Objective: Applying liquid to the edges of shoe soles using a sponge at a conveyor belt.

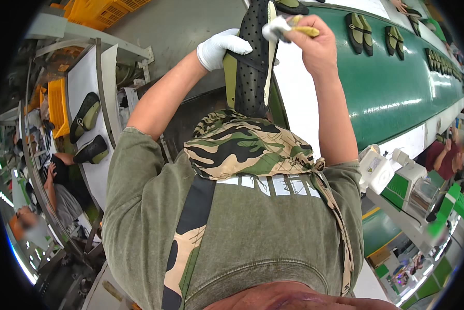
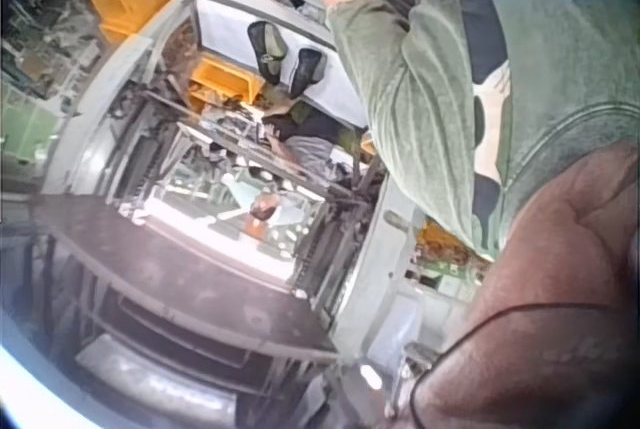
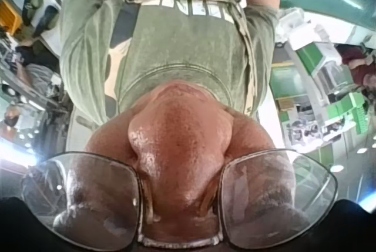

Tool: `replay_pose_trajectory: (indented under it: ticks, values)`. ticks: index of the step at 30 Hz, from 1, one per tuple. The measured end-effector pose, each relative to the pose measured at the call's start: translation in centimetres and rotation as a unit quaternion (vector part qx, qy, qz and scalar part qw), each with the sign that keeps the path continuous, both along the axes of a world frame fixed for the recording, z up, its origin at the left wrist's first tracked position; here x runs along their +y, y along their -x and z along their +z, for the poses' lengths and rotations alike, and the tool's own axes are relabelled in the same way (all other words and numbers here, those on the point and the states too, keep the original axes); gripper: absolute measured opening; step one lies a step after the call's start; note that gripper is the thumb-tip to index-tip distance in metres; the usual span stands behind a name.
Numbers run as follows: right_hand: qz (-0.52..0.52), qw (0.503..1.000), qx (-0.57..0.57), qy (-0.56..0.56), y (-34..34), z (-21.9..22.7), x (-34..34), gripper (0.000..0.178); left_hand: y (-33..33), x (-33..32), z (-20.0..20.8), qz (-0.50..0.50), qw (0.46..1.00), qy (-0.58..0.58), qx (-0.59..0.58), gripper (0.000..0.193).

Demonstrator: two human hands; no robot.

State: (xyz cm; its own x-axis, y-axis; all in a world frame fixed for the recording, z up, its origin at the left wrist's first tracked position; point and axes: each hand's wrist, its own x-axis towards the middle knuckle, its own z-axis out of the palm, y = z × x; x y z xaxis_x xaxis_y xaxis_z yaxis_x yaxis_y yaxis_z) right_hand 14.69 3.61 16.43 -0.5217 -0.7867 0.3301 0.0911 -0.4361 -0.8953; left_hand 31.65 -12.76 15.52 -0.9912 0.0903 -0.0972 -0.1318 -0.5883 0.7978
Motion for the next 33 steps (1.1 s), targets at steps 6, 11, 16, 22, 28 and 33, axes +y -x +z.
replay_pose_trajectory:
  ticks: [6,11,16,22,28,33]
  values:
    - [0.028,0.987,0.13,-0.09,-4.6,0.7,-1.1,0.022,-3.7,-3.8,-2.9,0.112,0.993,-0.023,-0.028,0.049]
    - [0.212,0.969,0.054,-0.114,-5.3,0.8,-1.1,0.027,-6.0,-5.0,-2.9,0.164,0.984,-0.058,-0.025,0.047]
    - [0.277,0.95,0.053,-0.132,-4.6,-0.2,-3.7,0.028,-7.3,-6.6,-3.9,0.189,0.98,-0.061,-0.029,0.043]
    - [0.278,0.953,0.0,-0.12,-6.0,-0.6,-6.3,0.024,-8.8,-7.5,-3.0,0.224,0.968,-0.106,-0.041,0.042]
    - [0.25,0.962,0.007,-0.107,-6.1,-0.7,-7.8,0.025,-9.8,-8.4,-3.7,0.238,0.962,-0.126,-0.04,0.045]
    - [0.2,0.978,-0.014,-0.057,-7.5,-1.2,-11.0,0.026,-11.0,-9.0,-2.5,0.253,0.962,-0.091,-0.049,0.039]
